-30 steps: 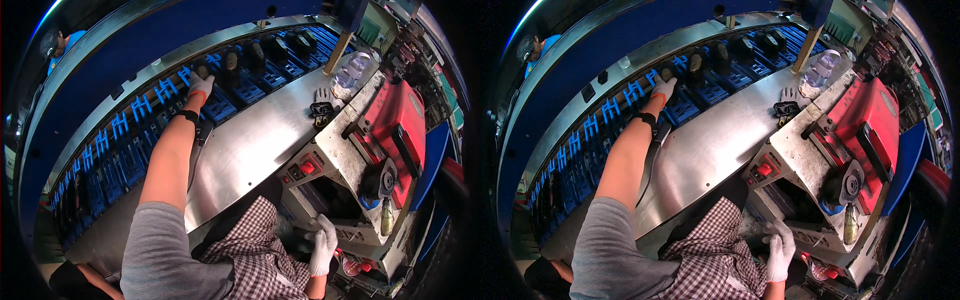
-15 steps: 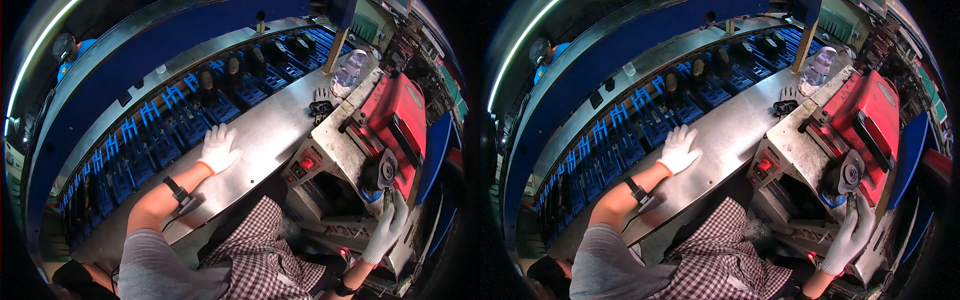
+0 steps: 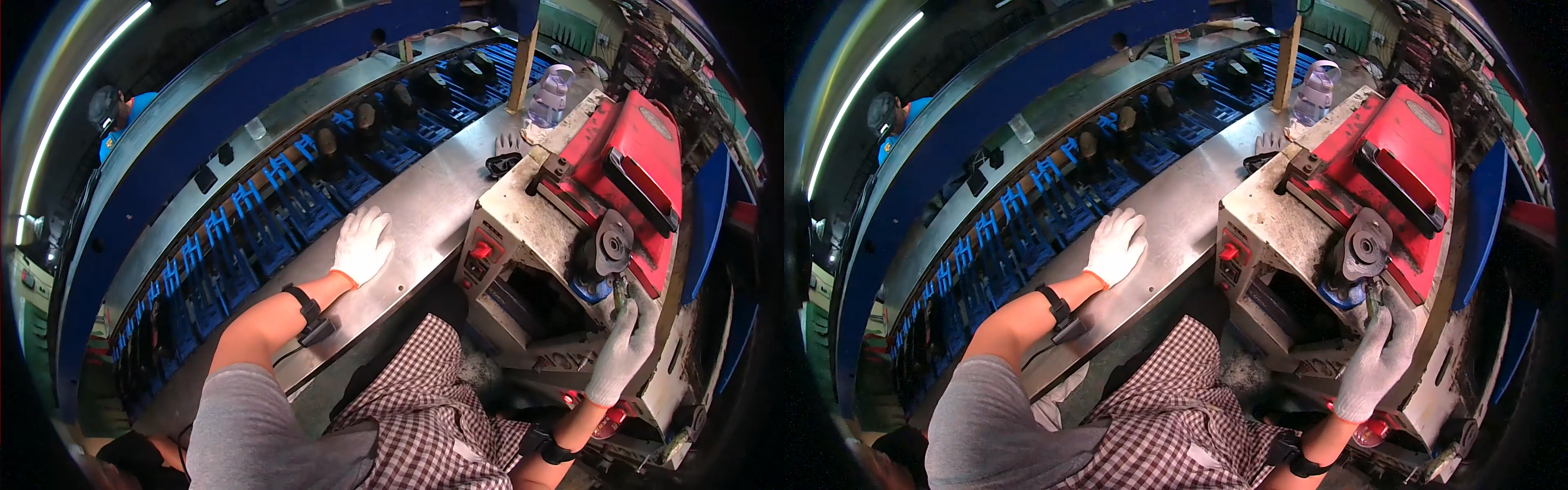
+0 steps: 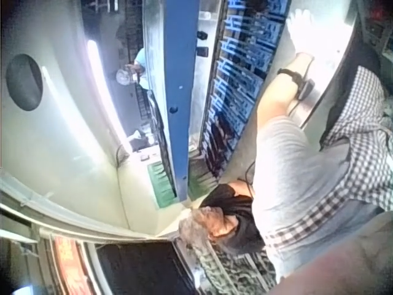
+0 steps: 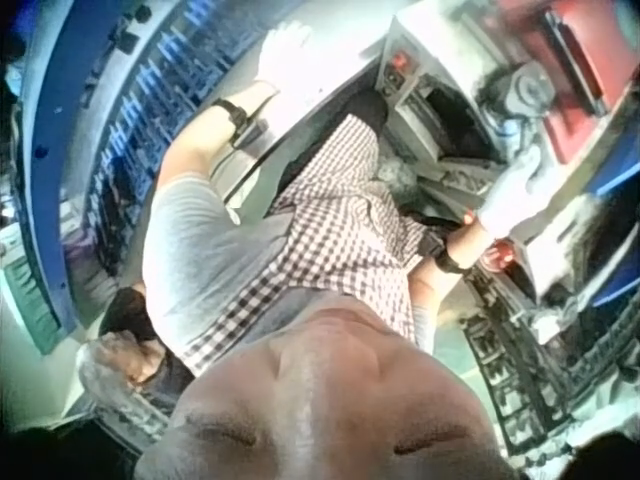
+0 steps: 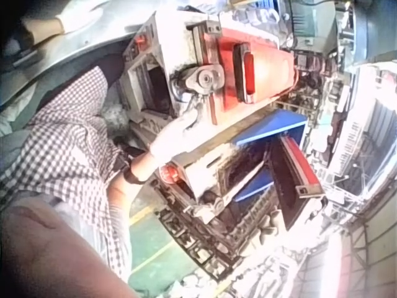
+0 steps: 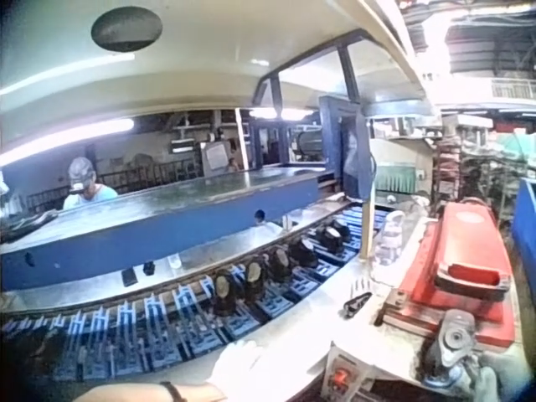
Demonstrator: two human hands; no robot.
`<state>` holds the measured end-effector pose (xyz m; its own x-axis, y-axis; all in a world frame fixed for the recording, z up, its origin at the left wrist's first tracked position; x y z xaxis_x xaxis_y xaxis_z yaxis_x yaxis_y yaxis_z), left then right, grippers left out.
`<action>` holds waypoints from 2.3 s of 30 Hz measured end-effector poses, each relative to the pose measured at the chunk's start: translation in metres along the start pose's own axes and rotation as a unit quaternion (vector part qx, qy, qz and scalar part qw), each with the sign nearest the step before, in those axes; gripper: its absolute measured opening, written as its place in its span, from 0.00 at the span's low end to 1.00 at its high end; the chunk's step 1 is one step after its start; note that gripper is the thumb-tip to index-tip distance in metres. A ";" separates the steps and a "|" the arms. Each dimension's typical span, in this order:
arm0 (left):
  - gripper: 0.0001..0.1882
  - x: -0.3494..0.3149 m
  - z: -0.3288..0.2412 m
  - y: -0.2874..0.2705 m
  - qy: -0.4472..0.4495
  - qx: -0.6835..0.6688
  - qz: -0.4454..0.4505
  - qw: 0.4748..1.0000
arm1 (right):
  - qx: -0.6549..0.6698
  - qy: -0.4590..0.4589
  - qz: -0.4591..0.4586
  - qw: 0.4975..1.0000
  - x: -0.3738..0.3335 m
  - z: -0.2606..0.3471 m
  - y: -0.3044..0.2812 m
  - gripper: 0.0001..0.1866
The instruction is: Operating a pressing machine to shape shoe components and placing finished parts on a conveyor belt.
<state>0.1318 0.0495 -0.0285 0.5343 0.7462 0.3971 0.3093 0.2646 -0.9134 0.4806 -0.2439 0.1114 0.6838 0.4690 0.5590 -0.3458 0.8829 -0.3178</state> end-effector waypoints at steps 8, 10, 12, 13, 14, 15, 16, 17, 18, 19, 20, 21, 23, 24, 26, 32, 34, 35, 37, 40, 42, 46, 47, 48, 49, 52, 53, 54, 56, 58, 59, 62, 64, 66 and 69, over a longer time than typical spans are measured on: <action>0.17 -0.003 0.000 -0.004 0.047 0.031 -0.098 0.994 | -0.090 0.011 0.196 0.976 0.034 0.042 0.013 0.24; 0.16 -0.002 -0.004 -0.008 0.053 0.020 -0.100 0.993 | -0.065 0.058 0.218 0.972 0.037 0.033 0.012 0.26; 0.16 -0.001 -0.004 -0.008 0.045 0.010 -0.086 0.995 | -0.075 0.010 0.200 0.977 0.035 0.028 0.011 0.27; 0.16 -0.001 -0.004 -0.007 0.041 -0.004 -0.073 0.996 | -0.076 0.008 0.201 0.977 0.033 0.028 0.012 0.27; 0.16 -0.002 -0.003 -0.007 0.039 -0.006 -0.074 0.996 | -0.069 -0.021 0.193 0.979 0.032 0.032 0.012 0.27; 0.16 -0.002 -0.003 -0.007 0.029 -0.008 -0.063 0.998 | -0.059 -0.047 0.185 0.980 0.032 0.032 0.012 0.27; 0.16 -0.002 -0.003 -0.006 0.018 -0.011 -0.051 0.998 | -0.058 -0.046 0.186 0.980 0.033 0.032 0.013 0.27; 0.16 -0.003 -0.002 -0.005 0.017 -0.012 -0.051 0.999 | -0.061 -0.032 0.185 0.980 0.033 0.032 0.012 0.26; 0.16 -0.004 -0.001 -0.004 0.021 -0.007 -0.059 0.998 | -0.062 -0.017 0.183 0.981 0.032 0.032 0.013 0.26; 0.16 -0.005 0.000 -0.002 0.024 -0.003 -0.068 0.997 | -0.062 -0.017 0.185 0.981 0.032 0.033 0.013 0.26; 0.16 -0.006 0.002 0.000 0.022 -0.003 -0.067 0.997 | -0.056 -0.006 0.187 0.981 0.032 0.034 0.013 0.26; 0.17 -0.005 0.003 0.001 0.022 -0.003 -0.066 0.998 | -0.050 0.006 0.188 0.981 0.032 0.033 0.013 0.26; 0.17 -0.005 0.004 0.004 0.019 -0.004 -0.064 0.998 | -0.050 0.002 0.183 0.982 0.031 0.029 0.012 0.25; 0.17 -0.004 0.004 0.003 0.020 -0.007 -0.061 0.998 | -0.048 -0.002 0.177 0.983 0.031 0.026 0.012 0.25; 0.17 -0.004 0.003 0.002 0.018 -0.011 -0.057 0.998 | -0.051 -0.007 0.175 0.983 0.031 0.025 0.012 0.25; 0.13 -0.002 0.002 -0.003 0.030 -0.019 -0.086 0.996 | -0.047 0.041 0.206 0.977 0.032 0.025 0.013 0.25; 0.12 -0.005 0.004 -0.002 0.026 -0.008 -0.120 0.992 | -0.051 0.068 0.229 0.970 0.031 0.019 0.013 0.26; 0.12 -0.012 0.006 0.000 0.018 -0.010 -0.118 0.993 | -0.036 0.053 0.212 0.975 0.030 0.017 0.015 0.26; 0.17 -0.027 0.021 0.002 -0.074 -0.006 -0.133 0.988 | -0.026 0.043 0.203 0.978 0.033 0.015 0.018 0.25; 0.22 -0.033 0.055 -0.019 -0.227 -0.050 -0.148 0.961 | -0.052 0.013 0.206 0.977 0.032 0.013 0.013 0.24; 0.27 -0.042 0.102 -0.053 -0.315 0.065 -0.263 0.910 | -0.035 0.027 0.208 0.977 0.030 0.015 0.015 0.24; 0.45 -0.076 0.215 -0.104 -0.607 0.021 -0.201 0.768 | -0.044 0.046 0.197 0.978 0.026 0.018 0.013 0.24; 0.54 -0.103 0.263 -0.095 -0.671 0.013 -0.220 0.707 | -0.039 0.041 0.203 0.978 0.026 0.020 0.014 0.24; 0.60 -0.117 0.292 -0.082 -0.739 -0.075 -0.197 0.640 | -0.045 0.042 0.201 0.978 0.026 0.020 0.014 0.24; 0.60 -0.152 0.362 -0.081 -0.743 -0.060 -0.212 0.632 | -0.028 0.041 0.209 0.977 0.029 0.017 0.016 0.24; 0.58 -0.172 0.401 -0.045 -0.683 -0.254 -0.166 0.665 | -0.042 0.037 0.208 0.977 0.029 0.010 0.014 0.25; 0.56 -0.166 0.392 -0.036 -0.660 -0.335 -0.148 0.656 | -0.052 0.037 0.206 0.976 0.028 0.012 0.014 0.25; 0.56 -0.172 0.391 -0.040 -0.662 -0.332 -0.150 0.655 | -0.035 0.059 0.200 0.977 0.028 0.010 0.014 0.24; 0.42 -0.184 0.385 -0.055 -0.613 -0.416 -0.203 0.640 | -0.013 0.081 0.199 0.977 0.029 0.007 0.015 0.24; 0.15 -0.200 0.361 -0.069 -0.486 -0.606 -0.173 0.605 | -0.070 0.016 0.218 0.973 0.033 0.009 0.014 0.24; 0.15 -0.191 0.320 -0.072 -0.479 -0.657 -0.174 0.555 | -0.083 0.018 0.208 0.975 0.031 0.012 0.012 0.24; 0.24 -0.238 0.301 -0.087 -0.360 -0.664 -0.235 0.613 | -0.049 0.003 0.212 0.976 0.034 0.018 0.015 0.24; 0.38 -0.159 0.180 -0.108 -0.304 -0.813 -0.134 0.478 | -0.004 0.086 0.179 0.980 0.033 -0.003 0.012 0.24; 0.48 -0.127 0.123 -0.112 -0.267 -0.828 -0.098 0.483 | 0.007 0.022 0.175 0.984 0.029 0.007 0.012 0.25; 0.55 -0.079 0.036 -0.120 -0.174 -0.880 0.043 0.440 | -0.101 -0.245 0.109 0.958 0.010 0.051 0.010 0.24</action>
<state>0.0239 -0.0189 0.0464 0.5455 0.8366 0.0501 0.5940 -0.4281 0.6811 0.4508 -0.2294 0.1529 0.2084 0.6405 0.7392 -0.2814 0.7630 -0.5819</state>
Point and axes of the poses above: each hand's wrist, its own x-axis towards the middle knuckle, its own y-axis out of the palm, z = x × y, the point moved 4 cm from there along x, towards the middle knuckle, and after that the axes turned 8 degrees about x, right-handed, at the moved point
